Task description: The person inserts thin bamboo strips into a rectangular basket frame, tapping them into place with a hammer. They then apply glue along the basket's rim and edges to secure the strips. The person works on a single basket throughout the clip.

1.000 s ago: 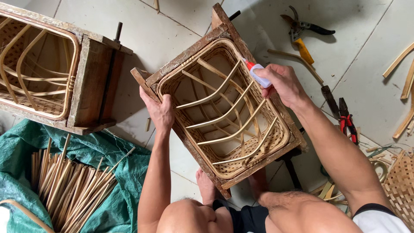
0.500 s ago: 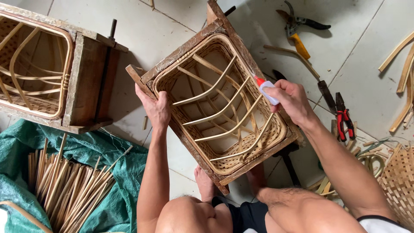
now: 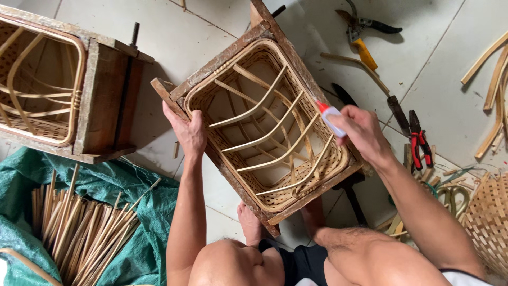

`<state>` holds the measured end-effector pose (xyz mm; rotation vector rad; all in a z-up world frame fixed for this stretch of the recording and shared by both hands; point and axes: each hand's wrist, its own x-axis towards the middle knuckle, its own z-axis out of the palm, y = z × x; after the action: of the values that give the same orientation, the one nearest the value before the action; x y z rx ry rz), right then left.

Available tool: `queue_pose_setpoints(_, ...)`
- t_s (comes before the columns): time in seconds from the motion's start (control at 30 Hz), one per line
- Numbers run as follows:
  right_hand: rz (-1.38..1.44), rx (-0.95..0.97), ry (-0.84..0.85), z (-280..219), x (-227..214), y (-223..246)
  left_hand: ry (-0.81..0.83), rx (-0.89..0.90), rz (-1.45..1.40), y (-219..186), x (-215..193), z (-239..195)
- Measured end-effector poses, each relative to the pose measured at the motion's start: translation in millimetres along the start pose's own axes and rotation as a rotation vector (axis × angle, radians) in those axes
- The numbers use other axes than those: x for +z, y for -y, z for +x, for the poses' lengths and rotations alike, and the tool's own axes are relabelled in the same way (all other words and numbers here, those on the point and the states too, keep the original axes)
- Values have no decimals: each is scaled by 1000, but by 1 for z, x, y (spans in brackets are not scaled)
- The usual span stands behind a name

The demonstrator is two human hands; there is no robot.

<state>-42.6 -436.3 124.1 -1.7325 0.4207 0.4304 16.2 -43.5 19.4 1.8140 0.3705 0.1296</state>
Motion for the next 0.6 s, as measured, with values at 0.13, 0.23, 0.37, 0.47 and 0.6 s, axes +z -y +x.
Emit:
queue_pose_setpoints(0.13,-39,16,-20,-27,-7,-5,3,26,-30,2,-1,-1)
queue_pose_setpoints(0.23,2,48,-30,-37,-8,-9,3,-50,-1,-2,-1,1)
queue_pose_setpoints(0.37,-18,84,-40,-31,-5,-9,-1,-59,-37,-6,-1,1)
queue_pose_setpoints(0.47,-20,105,-54,-30,-5,-12,8,-119,-42,-6,0,1)
queue_pose_setpoints(0.6,-59,98,-64,-37,-9,-16,25,-60,-147,-4,-1,1)
